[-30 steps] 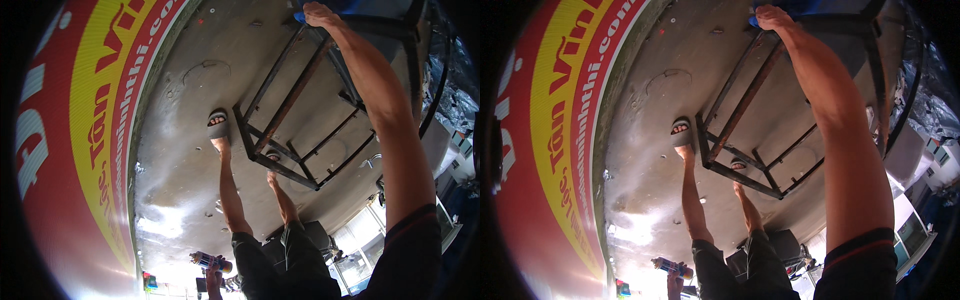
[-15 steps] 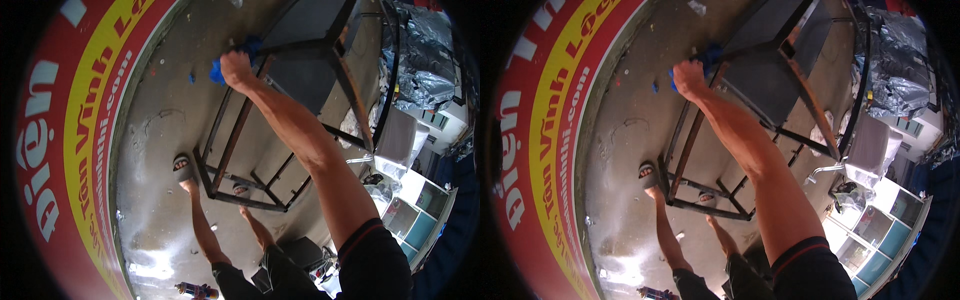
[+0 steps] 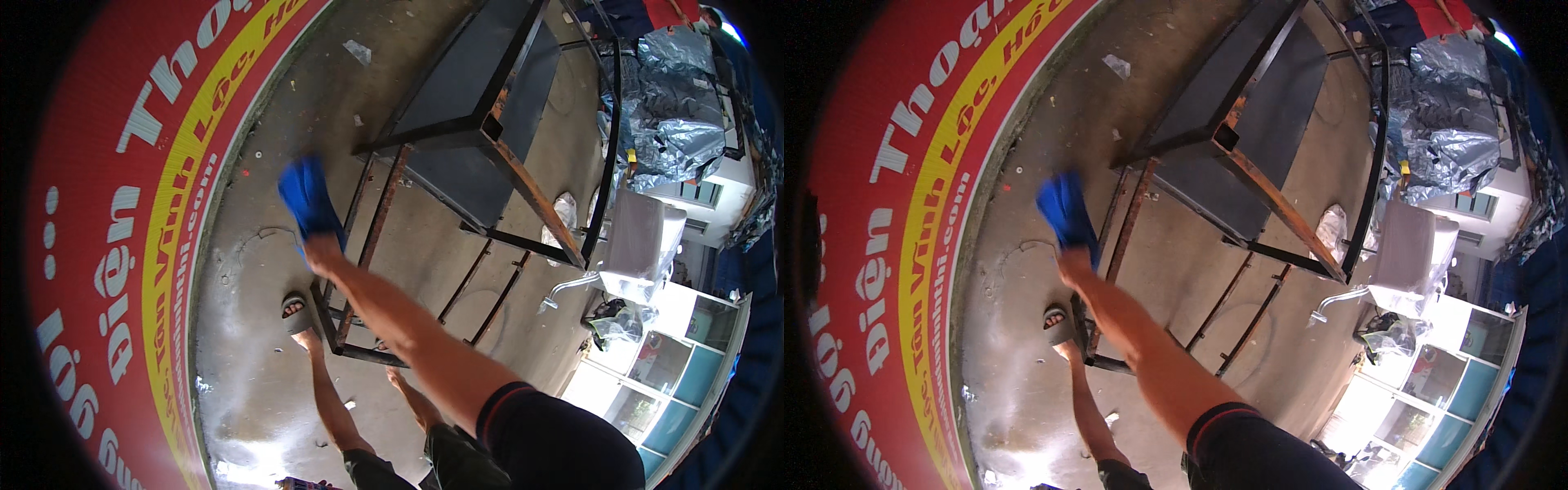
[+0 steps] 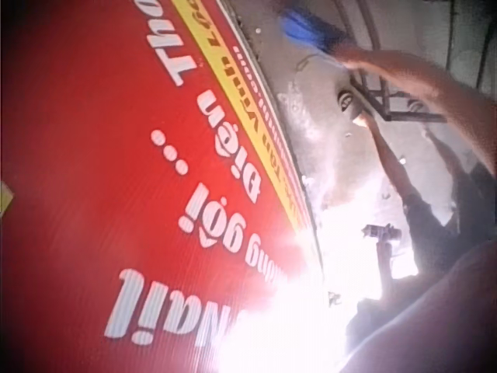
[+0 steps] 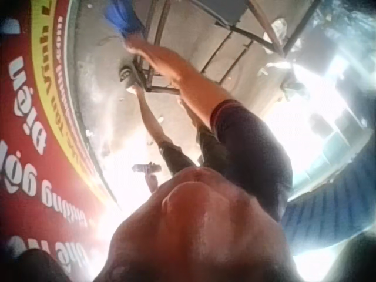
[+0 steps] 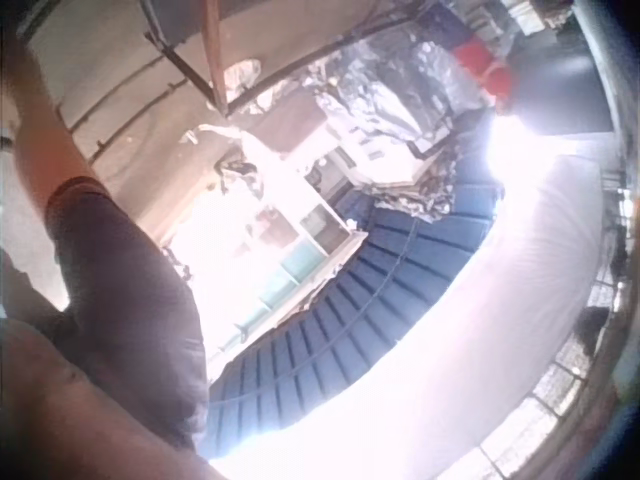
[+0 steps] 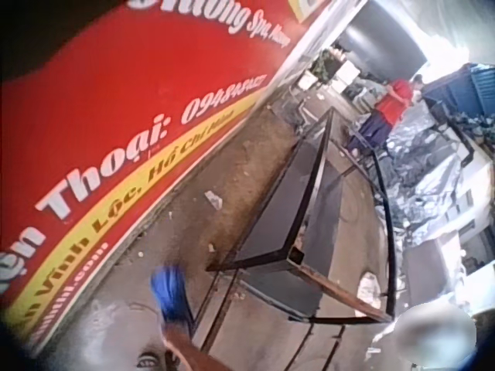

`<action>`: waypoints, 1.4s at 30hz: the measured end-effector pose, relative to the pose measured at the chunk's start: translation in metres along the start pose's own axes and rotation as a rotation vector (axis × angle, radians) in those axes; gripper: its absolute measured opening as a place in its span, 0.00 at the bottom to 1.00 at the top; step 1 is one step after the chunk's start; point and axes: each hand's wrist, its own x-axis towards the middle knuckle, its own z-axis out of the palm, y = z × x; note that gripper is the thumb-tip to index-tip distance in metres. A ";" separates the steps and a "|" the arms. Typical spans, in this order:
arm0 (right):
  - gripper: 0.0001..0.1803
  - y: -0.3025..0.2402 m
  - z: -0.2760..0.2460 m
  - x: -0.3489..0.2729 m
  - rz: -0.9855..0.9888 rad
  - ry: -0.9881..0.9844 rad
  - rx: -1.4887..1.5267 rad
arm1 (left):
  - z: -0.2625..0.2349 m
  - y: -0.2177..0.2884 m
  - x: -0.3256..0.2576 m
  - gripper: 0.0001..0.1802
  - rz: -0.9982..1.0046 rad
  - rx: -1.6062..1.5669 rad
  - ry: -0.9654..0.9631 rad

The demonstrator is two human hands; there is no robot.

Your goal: The person wipes a metal frame with a blue cloth, then uses a spray can to apply black paint to the frame. The person moves around the frame to cover different sides and sections.

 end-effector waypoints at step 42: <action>0.21 0.312 0.221 -0.898 0.734 0.815 2.292 | -0.243 0.277 -0.576 0.46 -0.219 0.423 -0.510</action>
